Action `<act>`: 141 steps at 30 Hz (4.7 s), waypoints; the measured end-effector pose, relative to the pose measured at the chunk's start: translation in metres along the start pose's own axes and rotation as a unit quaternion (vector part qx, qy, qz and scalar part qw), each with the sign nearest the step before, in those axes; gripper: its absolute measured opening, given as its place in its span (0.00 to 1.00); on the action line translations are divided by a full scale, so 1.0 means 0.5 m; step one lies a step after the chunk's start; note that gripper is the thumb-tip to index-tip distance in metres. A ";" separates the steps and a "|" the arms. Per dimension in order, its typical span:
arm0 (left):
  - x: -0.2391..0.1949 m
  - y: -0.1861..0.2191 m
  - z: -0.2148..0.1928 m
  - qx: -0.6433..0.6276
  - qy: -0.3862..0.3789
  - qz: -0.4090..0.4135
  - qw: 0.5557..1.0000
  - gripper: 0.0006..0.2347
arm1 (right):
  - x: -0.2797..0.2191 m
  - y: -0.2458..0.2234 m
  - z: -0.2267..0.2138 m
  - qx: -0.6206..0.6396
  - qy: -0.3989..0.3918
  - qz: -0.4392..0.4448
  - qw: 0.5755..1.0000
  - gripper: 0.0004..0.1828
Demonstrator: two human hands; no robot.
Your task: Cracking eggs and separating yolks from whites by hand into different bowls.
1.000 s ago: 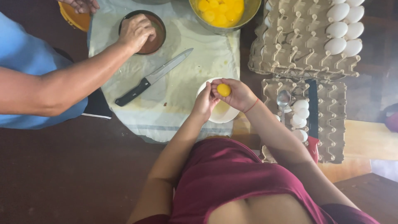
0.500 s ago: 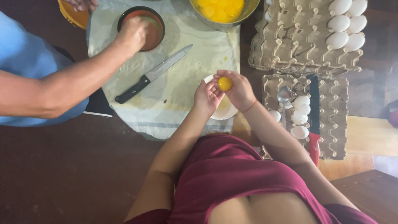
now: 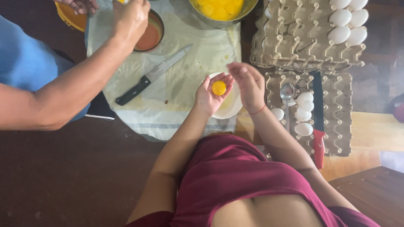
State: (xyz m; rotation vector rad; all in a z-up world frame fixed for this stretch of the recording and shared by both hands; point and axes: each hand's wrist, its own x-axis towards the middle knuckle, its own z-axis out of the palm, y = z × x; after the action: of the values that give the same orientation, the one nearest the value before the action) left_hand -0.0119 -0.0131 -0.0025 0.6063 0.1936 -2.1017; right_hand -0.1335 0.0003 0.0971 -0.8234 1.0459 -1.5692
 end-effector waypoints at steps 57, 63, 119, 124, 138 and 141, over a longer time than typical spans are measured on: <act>-0.054 0.026 -0.057 0.236 0.043 0.147 0.960 0.28 | 0.605 0.035 0.088 -0.562 -0.164 0.341 0.736 0.17; -0.067 0.032 -0.040 0.242 0.040 0.141 0.959 0.28 | 0.737 0.183 -0.079 -0.786 -0.487 -0.142 0.352 0.10; 0.072 -0.170 0.311 0.792 -0.279 0.323 0.436 0.08 | -0.235 -0.006 -0.490 -0.718 0.067 0.030 0.692 0.17; 0.240 -0.321 0.481 0.819 -0.300 0.351 0.340 0.11 | -0.237 0.000 -0.476 -0.737 0.074 0.034 0.671 0.25; 0.740 -0.578 0.374 0.843 -0.111 0.505 0.149 0.10 | -0.243 -0.009 -0.503 -0.613 0.092 0.146 0.771 0.16; 0.651 -0.554 0.413 0.741 -0.118 0.644 0.150 0.09 | -0.252 -0.026 -0.517 -0.552 0.103 0.152 0.813 0.18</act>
State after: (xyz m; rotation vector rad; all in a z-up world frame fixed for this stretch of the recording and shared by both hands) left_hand -0.4604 -0.1684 -0.0079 0.8046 -2.0615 0.1944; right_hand -0.3408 0.1794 0.0098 -1.1514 2.1937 -0.6626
